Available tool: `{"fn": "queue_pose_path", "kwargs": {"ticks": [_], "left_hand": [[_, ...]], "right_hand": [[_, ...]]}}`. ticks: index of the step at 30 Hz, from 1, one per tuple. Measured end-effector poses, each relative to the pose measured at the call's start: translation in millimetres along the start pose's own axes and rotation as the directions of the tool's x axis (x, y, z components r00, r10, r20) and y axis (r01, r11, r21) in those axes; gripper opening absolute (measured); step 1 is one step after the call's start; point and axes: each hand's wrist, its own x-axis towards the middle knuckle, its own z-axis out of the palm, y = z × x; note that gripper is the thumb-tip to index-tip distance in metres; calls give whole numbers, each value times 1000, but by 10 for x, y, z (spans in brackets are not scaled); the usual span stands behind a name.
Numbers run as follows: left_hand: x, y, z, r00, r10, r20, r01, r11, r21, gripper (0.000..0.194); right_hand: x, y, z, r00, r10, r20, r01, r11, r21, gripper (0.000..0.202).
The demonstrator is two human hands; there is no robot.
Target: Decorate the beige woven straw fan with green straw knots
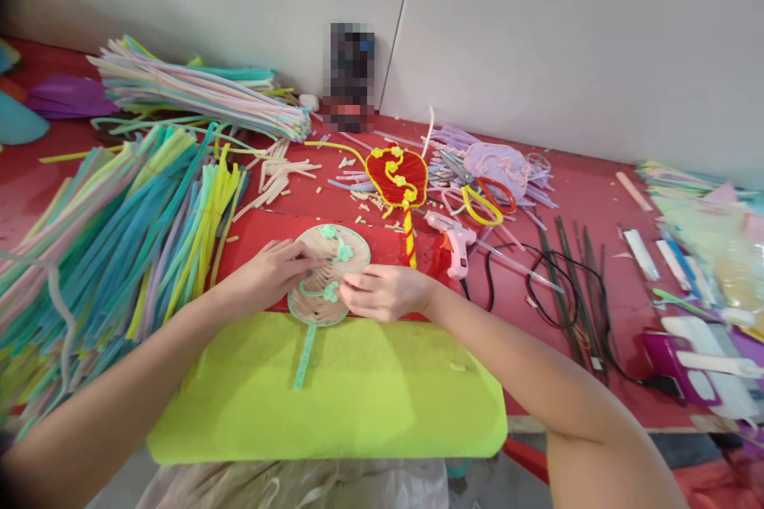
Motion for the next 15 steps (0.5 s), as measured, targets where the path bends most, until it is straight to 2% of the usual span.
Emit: {"fn": "queue_pose_path", "kwargs": {"ticks": [15], "left_hand": [[3, -10, -2, 1000, -6, 14, 6, 1000, -12, 33]], "right_hand": [[-1, 104, 57, 999, -38, -11, 38, 999, 0, 14]]}}
